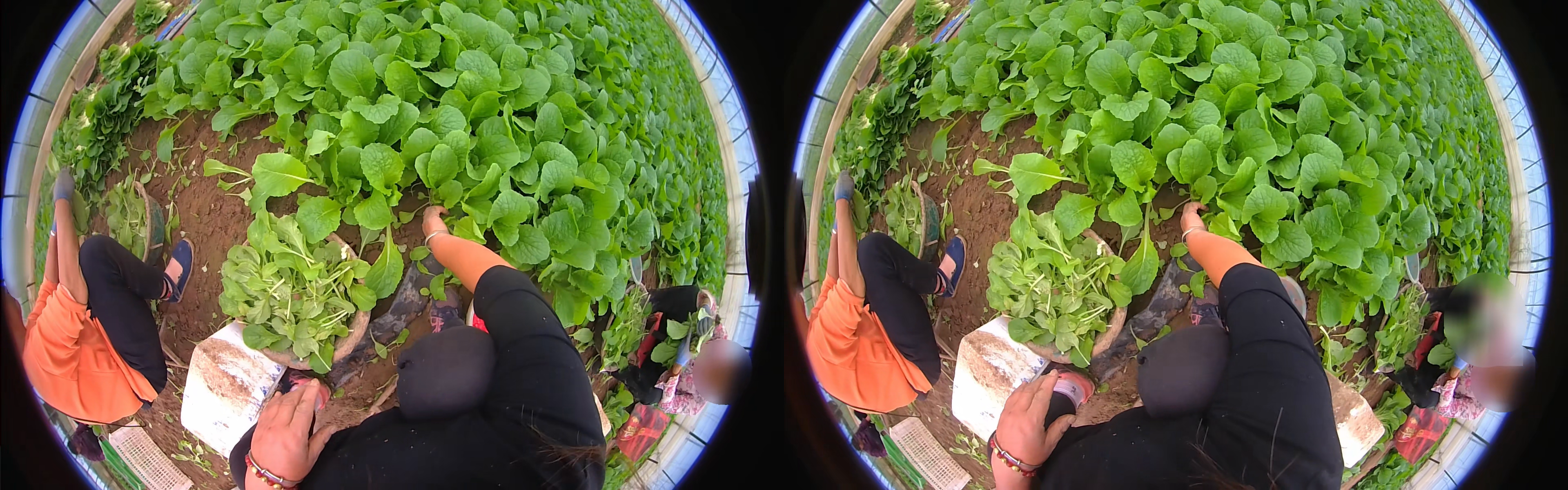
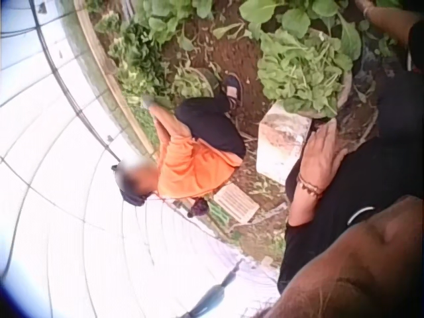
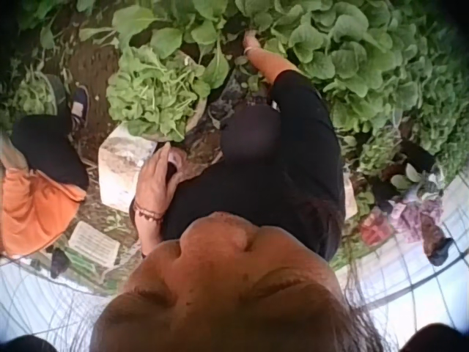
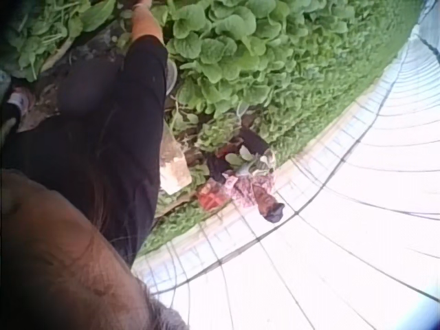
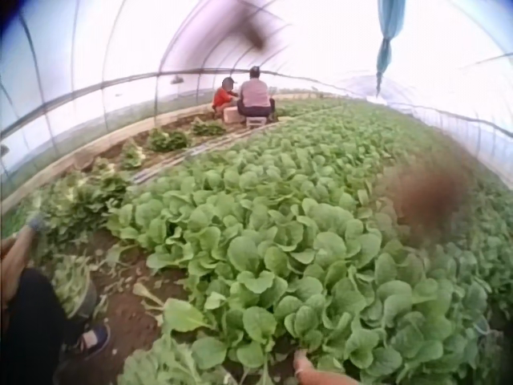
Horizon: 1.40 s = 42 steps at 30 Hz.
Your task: The person harvests leafy green vegetables by hand, pulling them from the soil and gathering them into a bundle. They repeatedly reach for plants, uproot them, and add them to a growing bunch held in their hands.
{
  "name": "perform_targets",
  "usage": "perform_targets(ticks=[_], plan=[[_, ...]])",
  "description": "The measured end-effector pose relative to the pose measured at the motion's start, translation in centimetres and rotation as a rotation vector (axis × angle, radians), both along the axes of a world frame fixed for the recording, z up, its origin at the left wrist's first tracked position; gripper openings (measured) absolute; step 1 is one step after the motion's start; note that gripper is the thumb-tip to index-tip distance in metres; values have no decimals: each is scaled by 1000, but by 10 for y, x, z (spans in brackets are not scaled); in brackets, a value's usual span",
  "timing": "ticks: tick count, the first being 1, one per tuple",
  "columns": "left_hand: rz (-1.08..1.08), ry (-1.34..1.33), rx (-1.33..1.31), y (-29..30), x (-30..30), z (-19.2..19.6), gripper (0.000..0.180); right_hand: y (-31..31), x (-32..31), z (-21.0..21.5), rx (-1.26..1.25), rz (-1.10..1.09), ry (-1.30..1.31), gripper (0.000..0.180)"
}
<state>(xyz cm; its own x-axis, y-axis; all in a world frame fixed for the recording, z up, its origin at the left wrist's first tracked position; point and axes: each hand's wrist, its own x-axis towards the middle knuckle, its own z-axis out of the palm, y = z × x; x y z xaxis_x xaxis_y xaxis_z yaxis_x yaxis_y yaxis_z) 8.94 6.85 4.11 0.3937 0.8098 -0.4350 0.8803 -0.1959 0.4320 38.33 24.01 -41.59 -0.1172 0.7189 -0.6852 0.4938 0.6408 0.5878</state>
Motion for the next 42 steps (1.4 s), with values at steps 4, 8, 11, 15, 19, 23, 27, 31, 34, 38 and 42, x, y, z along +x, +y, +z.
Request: perform_targets(ticks=[4, 8, 11, 15, 19, 23, 27, 31, 34, 38, 42], plan=[[-5, 20, -10, 1, -2, -5, 62, 1, -2, 23, 149, -94, 3, 40], [5, 23, -26, -2, -3, -8, 63, 2, 3, 31, 200, -94, -9, 39], [-18, 68, -42, -2, -2, -7, 63, -4, 5, 10, 296, -210, 97, 34], [-30, 36, 2, -4, -6, -15, 63, -8, 16, 10, 280, -288, 233, 28], [-13, 48, 23, -10, -5, -15, 64, -15, 9, 59, 313, -331, 385, 25], [-17, 0, 74, -12, -4, -7, 61, -31, 6, 174, 313, -118, 589, 23], [-43, -21, 176, -19, -3, -1, 61, -34, 12, 246, 124, -427, 1342, 25], [-25, -77, 294, -21, -6, -5, 60, -12, 36, 256, 188, -464, 1458, 19], [14, -53, 324, -23, -12, -5, 58, 1, 20, 288, -126, -737, 2164, 19], [139, -85, 473, -11, -18, -6, 50, -9, -18, 380, -552, -651, 2300, 30], [320, -223, 627, 2, -21, -5, 41, -30, -74, 424, -662, -562, 2224, 36]])
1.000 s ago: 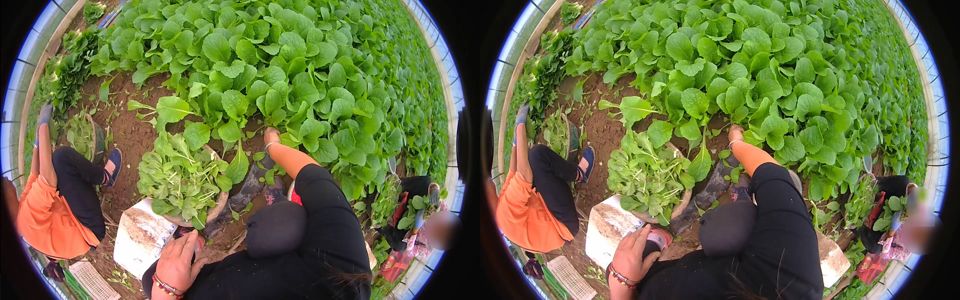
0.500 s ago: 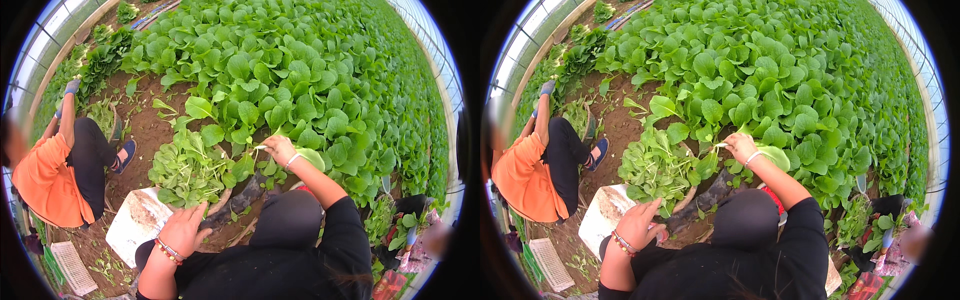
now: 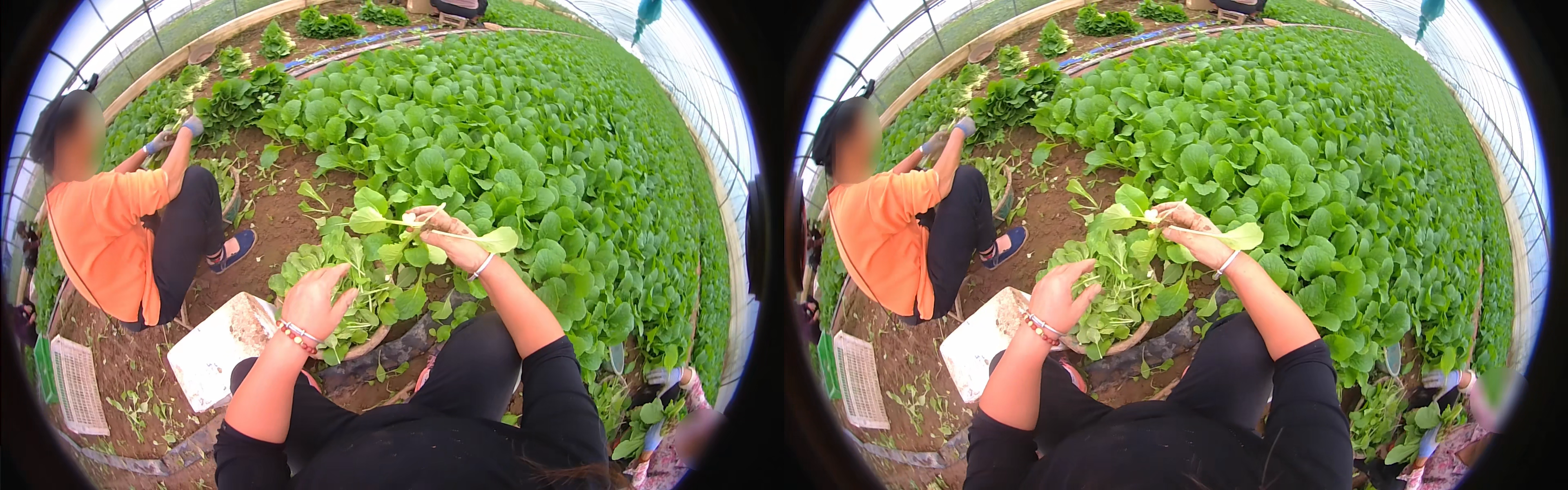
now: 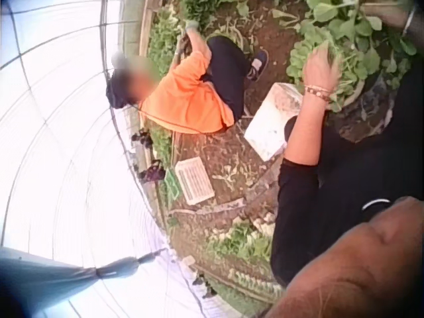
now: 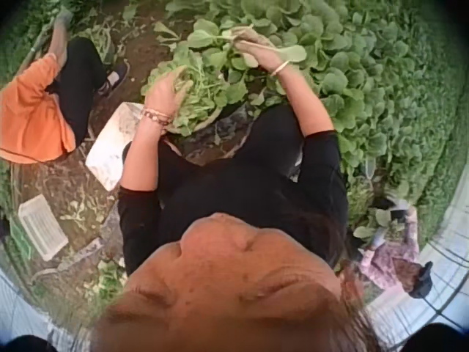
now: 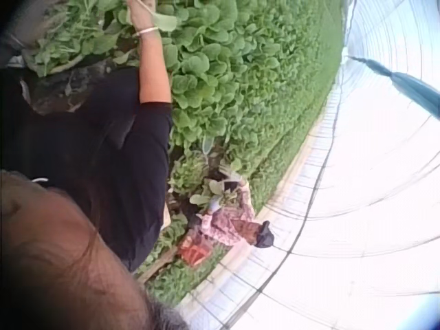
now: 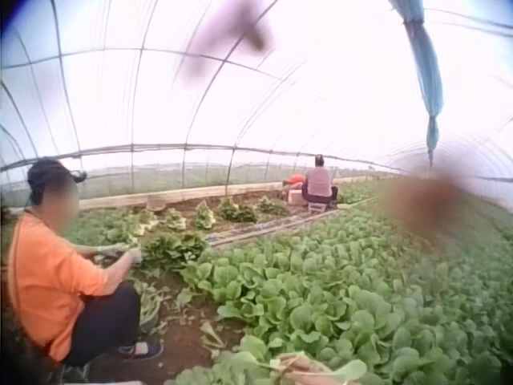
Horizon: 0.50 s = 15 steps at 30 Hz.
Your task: The person harvests leafy green vegetables by hand, pulling them from the soil and gathering them into a bundle. They repeatedly reach for plants, uproot them, and add them to a growing bunch held in their hands.
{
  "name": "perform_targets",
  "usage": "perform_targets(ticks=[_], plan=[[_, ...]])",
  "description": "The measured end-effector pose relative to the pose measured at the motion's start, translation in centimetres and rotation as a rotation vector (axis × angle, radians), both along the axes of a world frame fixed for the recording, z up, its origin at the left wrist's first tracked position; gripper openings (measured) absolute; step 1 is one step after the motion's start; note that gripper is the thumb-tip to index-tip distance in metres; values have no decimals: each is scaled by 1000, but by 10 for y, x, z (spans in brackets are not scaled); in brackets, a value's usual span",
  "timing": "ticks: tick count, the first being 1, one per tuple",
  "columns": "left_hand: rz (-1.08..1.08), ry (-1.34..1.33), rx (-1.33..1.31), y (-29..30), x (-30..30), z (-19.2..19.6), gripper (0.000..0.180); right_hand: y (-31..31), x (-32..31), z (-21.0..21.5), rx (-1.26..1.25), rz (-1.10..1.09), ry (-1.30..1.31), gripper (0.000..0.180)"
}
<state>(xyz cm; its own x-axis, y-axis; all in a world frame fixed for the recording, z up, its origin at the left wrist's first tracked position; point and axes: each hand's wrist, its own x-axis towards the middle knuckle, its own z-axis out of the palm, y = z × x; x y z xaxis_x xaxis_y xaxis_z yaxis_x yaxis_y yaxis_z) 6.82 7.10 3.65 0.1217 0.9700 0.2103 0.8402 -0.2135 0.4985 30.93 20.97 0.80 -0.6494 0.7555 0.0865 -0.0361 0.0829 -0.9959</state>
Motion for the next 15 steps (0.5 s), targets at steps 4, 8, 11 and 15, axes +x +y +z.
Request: perform_targets(ticks=[4, 8, 11, 15], plan=[[109, -158, 168, 6, 1, 5, 42, -15, -45, 0, -23, 85, 113, 23], [153, -210, 232, 6, -1, -3, 46, -43, -72, 6, -227, 205, 166, 39], [130, -458, -1, 7, -1, -17, 41, -57, -88, 6, -260, 227, 262, 46], [84, -777, -103, 5, 5, -31, 32, -61, -95, -9, -261, 202, 307, 42]])
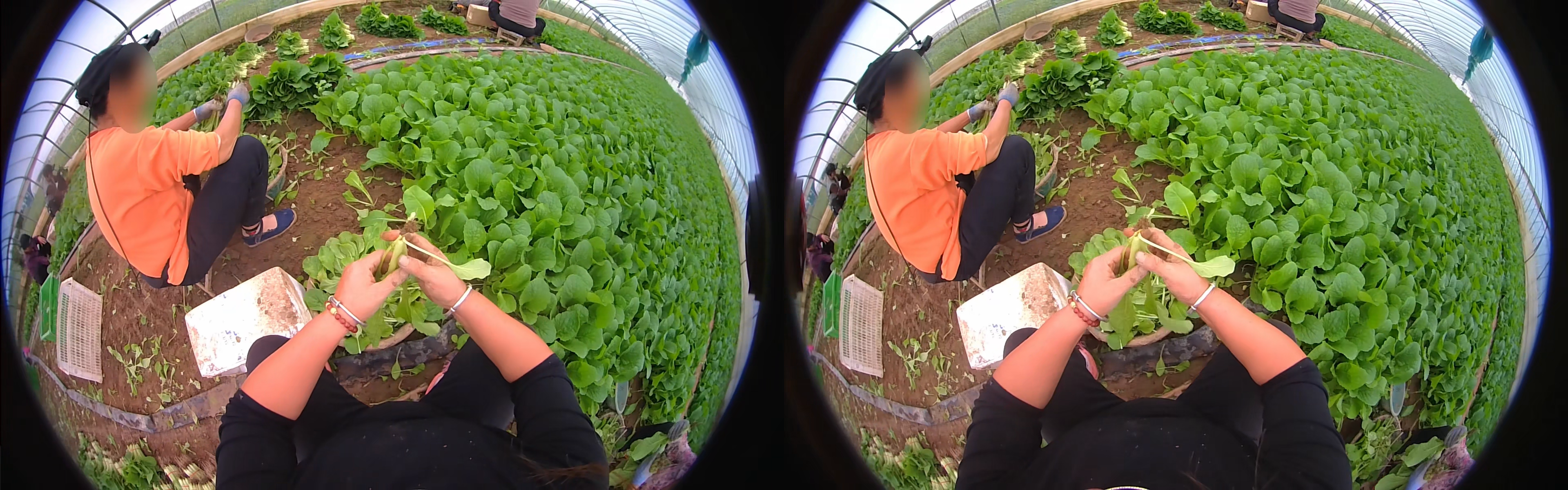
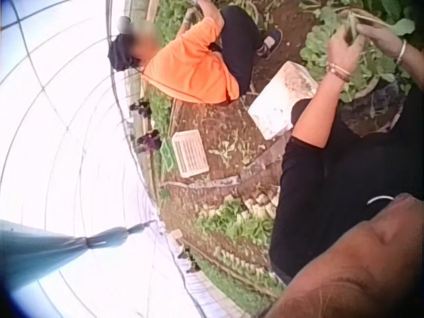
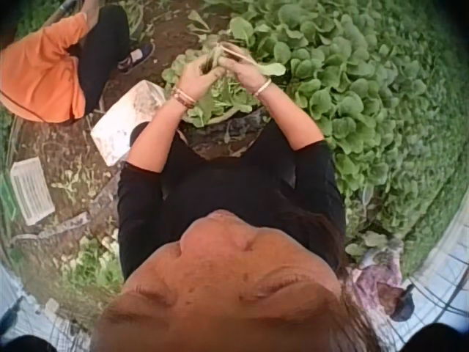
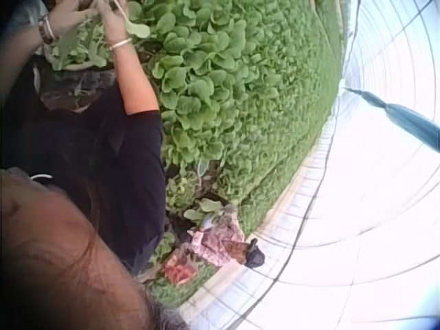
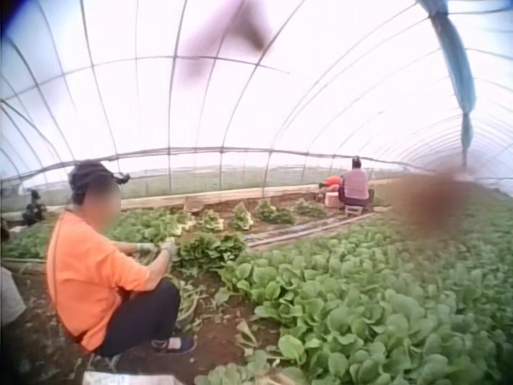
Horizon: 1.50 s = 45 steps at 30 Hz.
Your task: The person harvests leafy green vegetables by hand, pulling them from the soil and gathering them into a bundle. They repeatedly reach for plants, uproot them, and add them to a growing bunch held in their hands.
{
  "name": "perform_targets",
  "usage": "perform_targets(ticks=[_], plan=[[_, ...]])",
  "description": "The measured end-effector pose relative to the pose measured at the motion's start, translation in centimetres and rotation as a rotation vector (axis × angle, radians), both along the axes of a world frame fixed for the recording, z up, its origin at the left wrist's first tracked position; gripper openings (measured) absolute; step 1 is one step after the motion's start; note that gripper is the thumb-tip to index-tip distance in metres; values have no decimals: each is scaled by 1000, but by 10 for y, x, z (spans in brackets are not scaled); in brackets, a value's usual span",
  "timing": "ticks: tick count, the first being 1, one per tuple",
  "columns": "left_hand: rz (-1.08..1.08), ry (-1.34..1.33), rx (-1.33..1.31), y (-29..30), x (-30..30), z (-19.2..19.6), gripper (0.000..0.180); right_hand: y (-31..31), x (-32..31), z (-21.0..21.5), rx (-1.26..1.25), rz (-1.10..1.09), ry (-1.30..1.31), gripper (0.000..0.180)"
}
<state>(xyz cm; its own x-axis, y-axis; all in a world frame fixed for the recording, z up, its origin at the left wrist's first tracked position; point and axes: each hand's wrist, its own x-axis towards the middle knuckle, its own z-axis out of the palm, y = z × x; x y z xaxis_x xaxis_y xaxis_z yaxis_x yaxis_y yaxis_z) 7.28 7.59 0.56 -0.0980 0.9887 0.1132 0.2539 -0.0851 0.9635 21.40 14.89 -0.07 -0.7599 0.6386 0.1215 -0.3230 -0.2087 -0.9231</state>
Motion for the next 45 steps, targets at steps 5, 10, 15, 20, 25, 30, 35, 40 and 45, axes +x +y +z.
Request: perform_targets(ticks=[5, 10, 15, 20, 25, 30, 35, 40, 45], plan=[[-9, 144, 196, 0, 1, -10, 26, -7, -9, 1, -78, 75, 57, 44], [-68, 309, -164, -7, -1, 4, 20, 8, -3, -10, -272, -49, 307, 31], [20, 467, -79, -9, 2, 10, 17, 6, -4, -5, -340, -284, 393, 18], [135, 695, -38, -9, -5, 6, 16, 51, 25, -36, -25, -444, 24, 42], [248, 830, 138, -12, -16, 12, 23, 38, 22, -50, 674, 86, -954, 94], [265, 1024, 335, -16, -17, 10, 39, 9, 5, 6, -365, 127, -159, 57], [295, 1117, 324, -19, -23, 17, 48, 8, -3, -7, -261, -2, -253, 33], [376, 1129, 339, -16, -34, 23, 46, 24, 8, -30, 217, 13, -504, 36], [300, 1162, 327, -22, -27, 19, 47, 7, -4, -1, -259, 62, -174, 34]])
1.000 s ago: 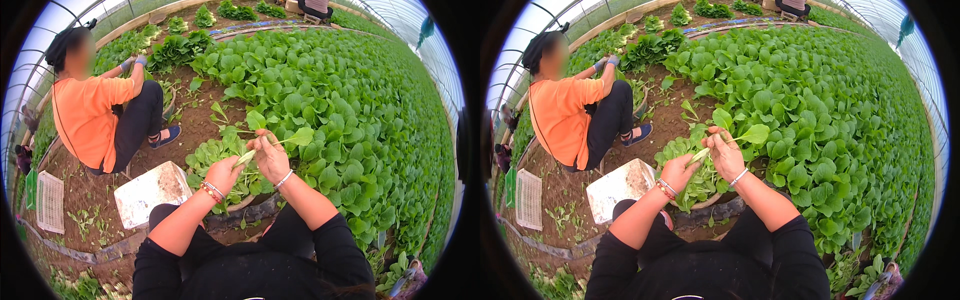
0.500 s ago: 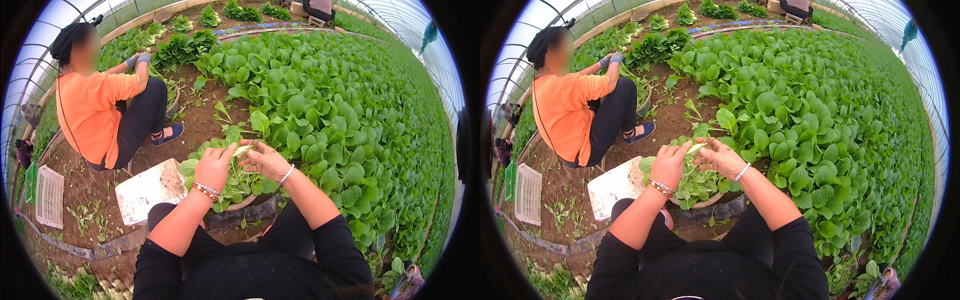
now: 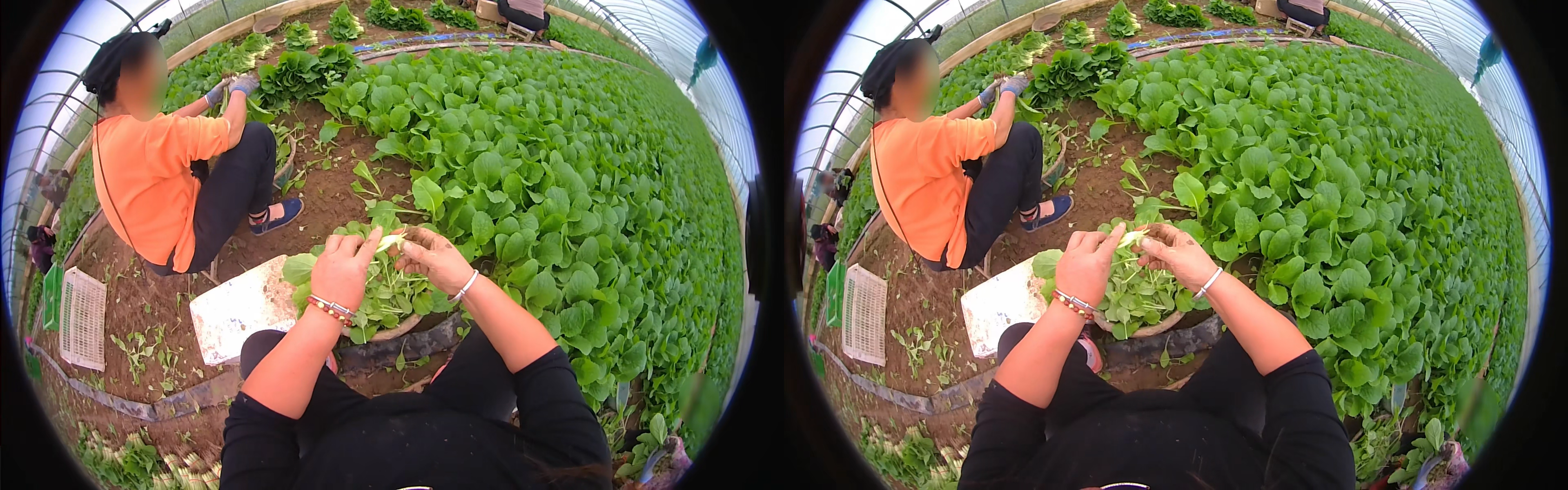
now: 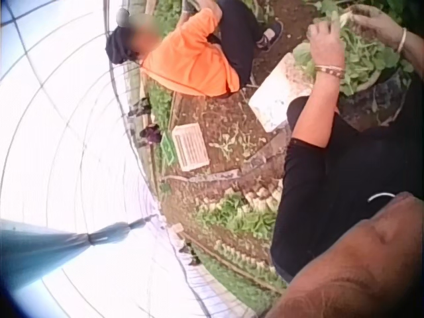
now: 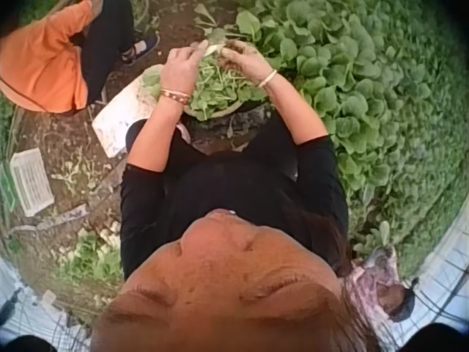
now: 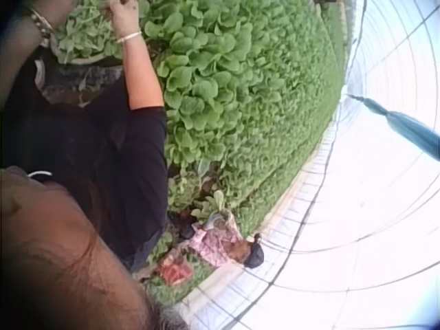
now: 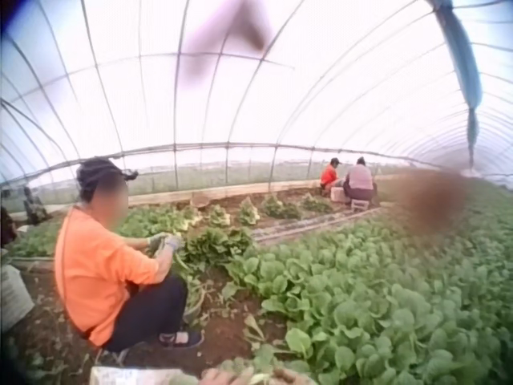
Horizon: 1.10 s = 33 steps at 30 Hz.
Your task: The person harvests leafy green vegetables by hand, pulling them from the soil and gathering them into a bundle. They repeatedly reach for plants, uproot them, and add them to a growing bunch held in their hands.
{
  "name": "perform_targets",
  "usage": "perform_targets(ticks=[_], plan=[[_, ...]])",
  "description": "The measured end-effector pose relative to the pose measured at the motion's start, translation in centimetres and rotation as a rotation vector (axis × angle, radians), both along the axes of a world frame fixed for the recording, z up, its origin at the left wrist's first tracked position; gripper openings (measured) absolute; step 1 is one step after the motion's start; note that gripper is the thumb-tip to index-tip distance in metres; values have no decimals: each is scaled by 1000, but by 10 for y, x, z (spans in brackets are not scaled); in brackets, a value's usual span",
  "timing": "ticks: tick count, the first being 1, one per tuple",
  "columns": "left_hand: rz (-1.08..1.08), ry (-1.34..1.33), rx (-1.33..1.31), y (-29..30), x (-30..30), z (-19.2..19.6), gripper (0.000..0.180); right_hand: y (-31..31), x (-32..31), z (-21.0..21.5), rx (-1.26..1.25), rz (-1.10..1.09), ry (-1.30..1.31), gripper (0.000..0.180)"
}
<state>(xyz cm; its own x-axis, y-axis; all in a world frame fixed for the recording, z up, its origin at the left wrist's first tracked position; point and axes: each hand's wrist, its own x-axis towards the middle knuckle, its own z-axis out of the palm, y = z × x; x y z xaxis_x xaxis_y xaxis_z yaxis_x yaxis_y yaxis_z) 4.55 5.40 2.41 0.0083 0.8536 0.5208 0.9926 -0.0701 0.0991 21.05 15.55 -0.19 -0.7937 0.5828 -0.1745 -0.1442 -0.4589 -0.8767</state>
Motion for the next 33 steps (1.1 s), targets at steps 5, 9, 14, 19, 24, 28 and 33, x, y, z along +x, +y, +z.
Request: perform_targets(ticks=[5, 9, 14, 19, 24, 28, 33], plan=[[19, 2, 34, 2, -1, 2, 47, 15, 6, -14, 248, -68, -294, 38], [-50, 12, -17, -1, 2, 0, 46, 1, 3, -9, 209, -228, -56, 27], [-27, -32, -13, 1, 6, 1, 43, 17, 10, 7, 196, -427, -6, 27], [-76, -65, 79, 6, 14, 4, 42, 5, 41, 32, 382, -228, -256, 42], [-215, -196, 90, 8, 38, 6, 48, -14, 39, 51, 496, -262, -208, 16], [-236, -534, -130, 3, 47, 7, 38, -20, 37, 72, 553, -60, -268, 16], [-175, -744, -188, -8, 38, 29, 18, 28, 59, 53, 648, -32, -470, 22]])
